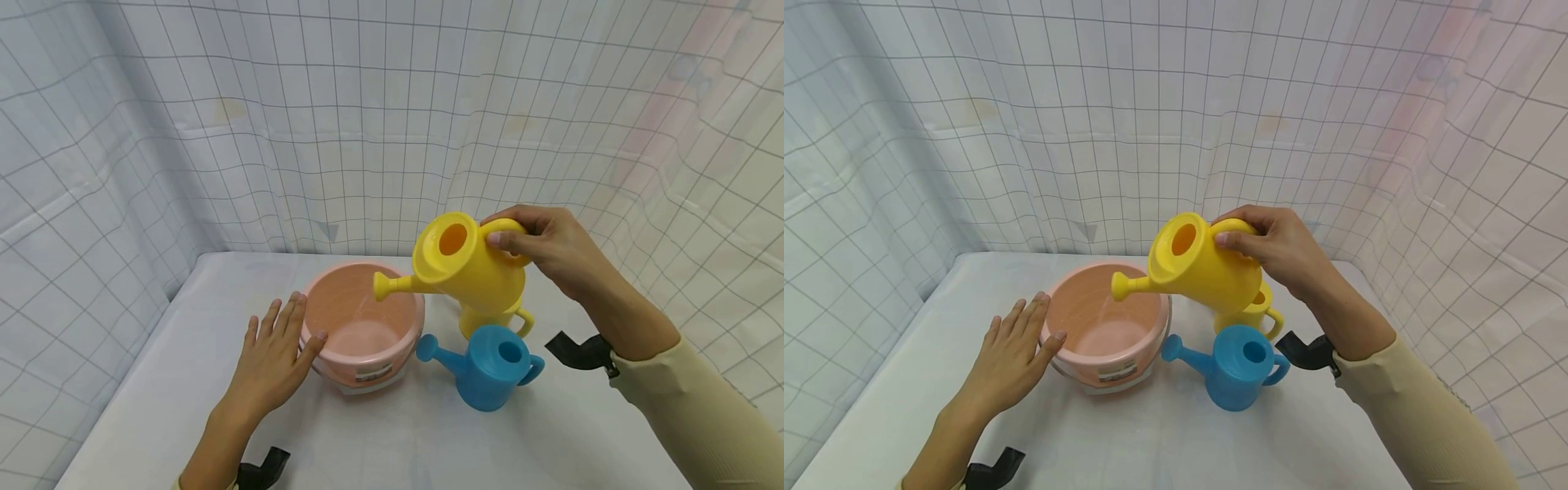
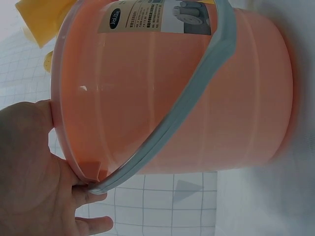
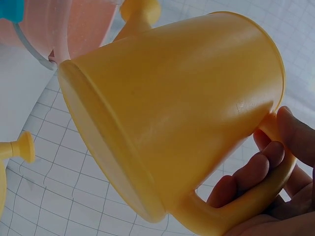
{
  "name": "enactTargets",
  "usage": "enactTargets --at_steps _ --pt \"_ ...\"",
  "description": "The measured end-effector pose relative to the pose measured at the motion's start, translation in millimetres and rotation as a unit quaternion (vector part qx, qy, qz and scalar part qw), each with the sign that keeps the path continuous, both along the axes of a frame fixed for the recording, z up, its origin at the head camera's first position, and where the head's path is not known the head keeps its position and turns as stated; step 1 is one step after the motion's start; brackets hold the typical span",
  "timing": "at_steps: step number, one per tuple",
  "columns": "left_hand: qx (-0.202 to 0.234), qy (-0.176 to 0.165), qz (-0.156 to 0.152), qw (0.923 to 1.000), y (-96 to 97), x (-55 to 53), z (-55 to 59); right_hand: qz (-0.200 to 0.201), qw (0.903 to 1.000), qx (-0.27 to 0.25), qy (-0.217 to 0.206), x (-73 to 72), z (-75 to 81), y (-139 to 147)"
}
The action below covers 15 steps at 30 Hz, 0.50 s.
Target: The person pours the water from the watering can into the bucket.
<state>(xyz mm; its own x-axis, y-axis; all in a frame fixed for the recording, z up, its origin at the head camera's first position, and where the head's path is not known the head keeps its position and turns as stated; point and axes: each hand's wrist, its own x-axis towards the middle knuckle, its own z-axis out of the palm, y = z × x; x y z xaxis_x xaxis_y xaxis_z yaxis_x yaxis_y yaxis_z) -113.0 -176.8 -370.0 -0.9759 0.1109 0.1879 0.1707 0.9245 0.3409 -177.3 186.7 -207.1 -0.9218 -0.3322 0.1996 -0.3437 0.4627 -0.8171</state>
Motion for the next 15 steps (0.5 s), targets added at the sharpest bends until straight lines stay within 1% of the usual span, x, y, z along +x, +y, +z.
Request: enactTargets --at_steps 15 --pt "0.002 0.001 0.000 1.0000 0.1 0.4 -0.1 -0.001 1.0000 0.002 0.004 0.4 0.0 -0.7"
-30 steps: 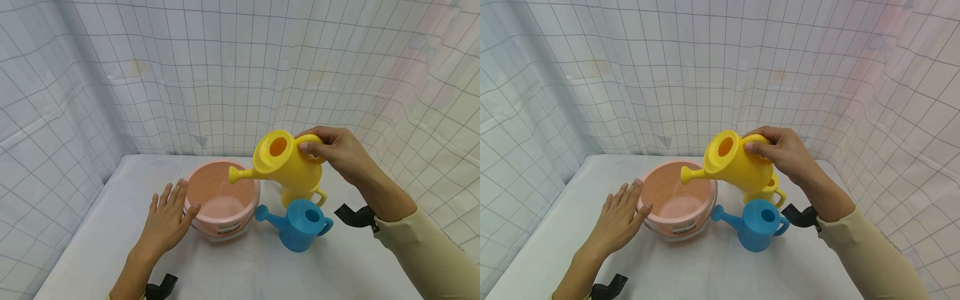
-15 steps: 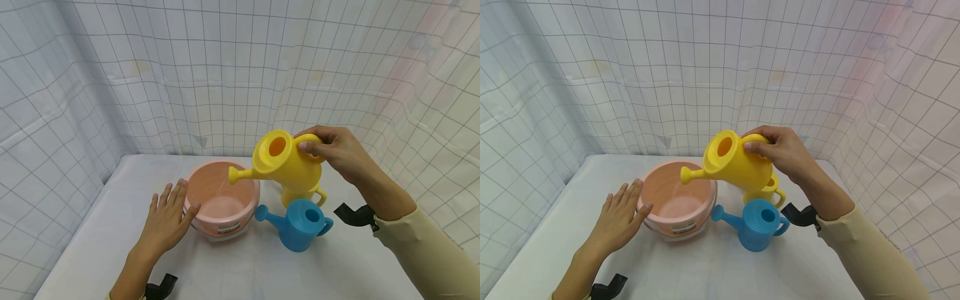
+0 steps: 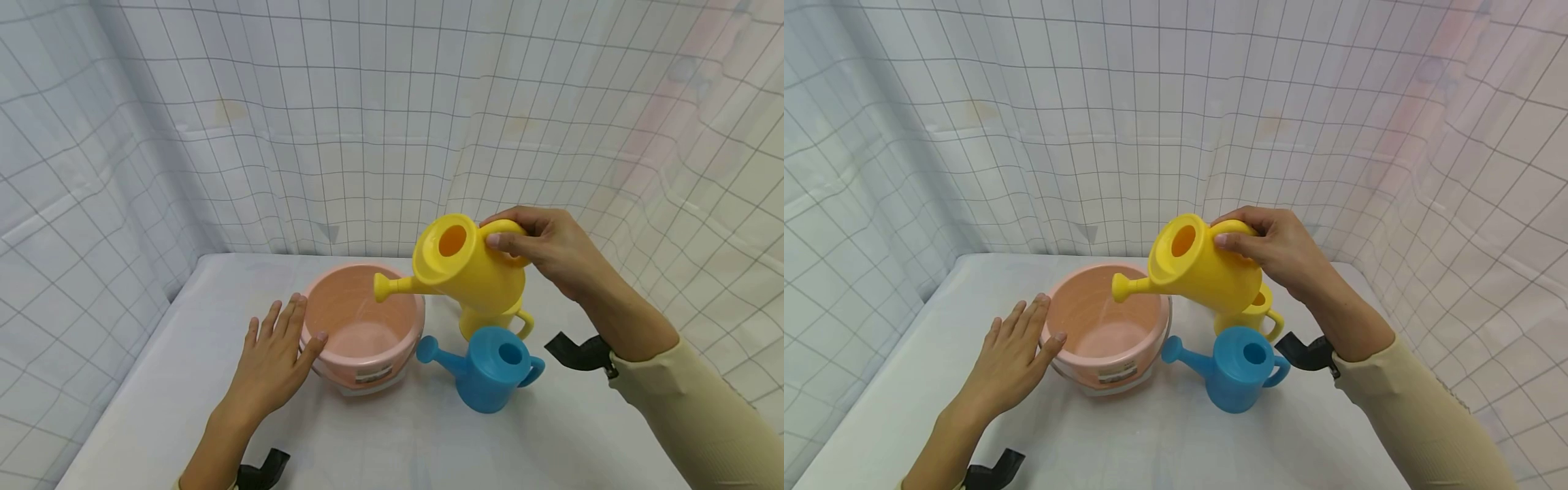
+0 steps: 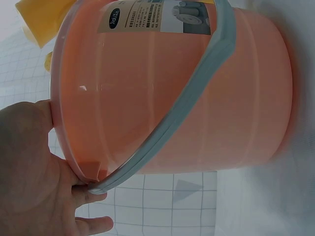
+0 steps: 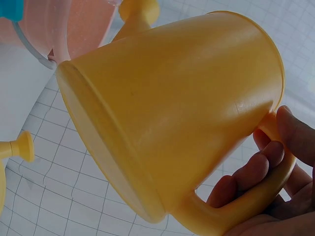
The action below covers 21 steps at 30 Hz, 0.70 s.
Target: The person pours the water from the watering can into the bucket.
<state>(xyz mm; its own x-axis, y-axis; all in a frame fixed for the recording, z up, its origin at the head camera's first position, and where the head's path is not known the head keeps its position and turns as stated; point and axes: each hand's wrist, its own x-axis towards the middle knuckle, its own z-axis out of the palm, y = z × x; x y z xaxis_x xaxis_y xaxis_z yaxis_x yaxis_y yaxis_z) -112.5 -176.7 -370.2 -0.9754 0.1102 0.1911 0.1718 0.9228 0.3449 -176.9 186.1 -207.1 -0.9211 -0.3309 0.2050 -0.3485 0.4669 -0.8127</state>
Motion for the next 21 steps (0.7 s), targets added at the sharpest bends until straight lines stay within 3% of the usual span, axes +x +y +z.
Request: enactTargets --at_steps 21 --pt "-0.001 -0.001 0.004 1.0000 0.7 0.0 -0.3 -0.003 1.0000 0.001 0.003 0.0 2.1 1.4"
